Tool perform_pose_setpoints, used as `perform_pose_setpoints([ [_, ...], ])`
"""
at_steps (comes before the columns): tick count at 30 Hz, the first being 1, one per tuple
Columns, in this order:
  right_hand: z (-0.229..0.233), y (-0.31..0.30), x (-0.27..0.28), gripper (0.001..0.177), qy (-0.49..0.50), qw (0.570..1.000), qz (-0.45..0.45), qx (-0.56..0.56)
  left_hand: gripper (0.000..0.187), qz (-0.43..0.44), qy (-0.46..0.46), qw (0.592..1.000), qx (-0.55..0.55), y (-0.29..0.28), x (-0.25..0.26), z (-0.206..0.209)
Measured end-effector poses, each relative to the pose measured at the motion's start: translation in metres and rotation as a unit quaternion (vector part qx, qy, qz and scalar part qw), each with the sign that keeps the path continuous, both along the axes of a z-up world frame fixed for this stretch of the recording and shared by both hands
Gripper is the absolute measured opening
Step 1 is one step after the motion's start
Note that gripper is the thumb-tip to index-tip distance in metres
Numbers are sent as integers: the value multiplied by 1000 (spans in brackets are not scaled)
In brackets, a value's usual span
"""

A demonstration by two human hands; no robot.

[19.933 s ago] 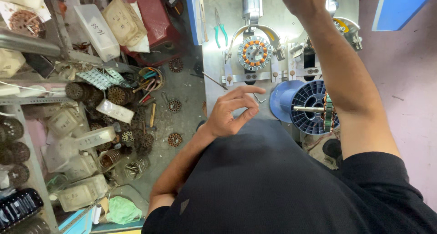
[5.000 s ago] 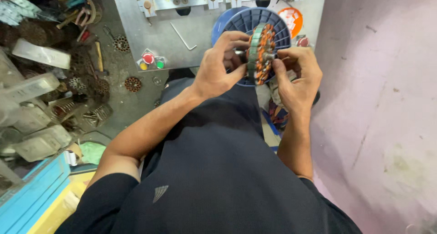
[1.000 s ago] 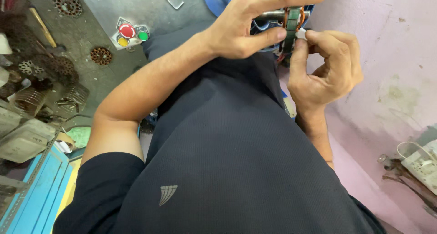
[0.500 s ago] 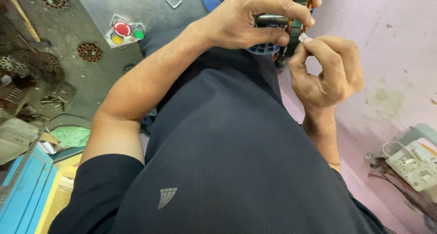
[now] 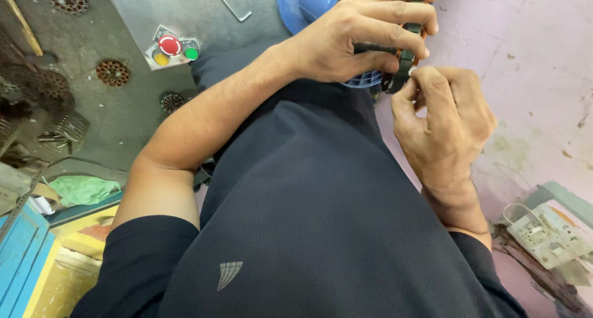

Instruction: The person operates a coil winding machine, then removes a stator and uses a screwdriver to adjust the copper windings. The person handles the stator and tools directly without visible secondary objects.

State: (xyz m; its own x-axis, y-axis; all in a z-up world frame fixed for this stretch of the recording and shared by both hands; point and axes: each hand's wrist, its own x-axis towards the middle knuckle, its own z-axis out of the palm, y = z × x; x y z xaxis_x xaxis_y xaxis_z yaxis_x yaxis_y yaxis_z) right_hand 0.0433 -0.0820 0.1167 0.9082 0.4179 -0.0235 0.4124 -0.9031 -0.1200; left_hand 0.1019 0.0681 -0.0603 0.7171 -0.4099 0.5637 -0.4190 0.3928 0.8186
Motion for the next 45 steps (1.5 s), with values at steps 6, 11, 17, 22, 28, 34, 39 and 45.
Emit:
perform_pose_setpoints([
  [6,15,7,19,14,67,998,-4,-7,31,-17,9,1000,4,-1,1,-3],
  [11,17,-13,46,11,205,969,5,136,29,-9,-5,1000,-19,0,1,-9],
  [17,0,-42,52,12,295,919,-26,260,33,-56,33,996,-63,2,1,-6],
  [22,-17,-70,60,13,355,859,-11,369,41,-58,30,996,-52,2,1,-7],
  [28,-28,-74,78,19,389,855,-19,342,53,-74,36,995,-49,5,3,-6],
  [34,-22,-66,96,20,374,893,79,237,67,-82,68,993,-41,6,6,-2],
  [39,-23,-60,96,15,424,853,5,303,65,-42,28,998,-23,5,8,-7],
  [45,-22,-51,89,17,438,832,-78,331,64,-34,38,998,-24,4,7,-10],
])
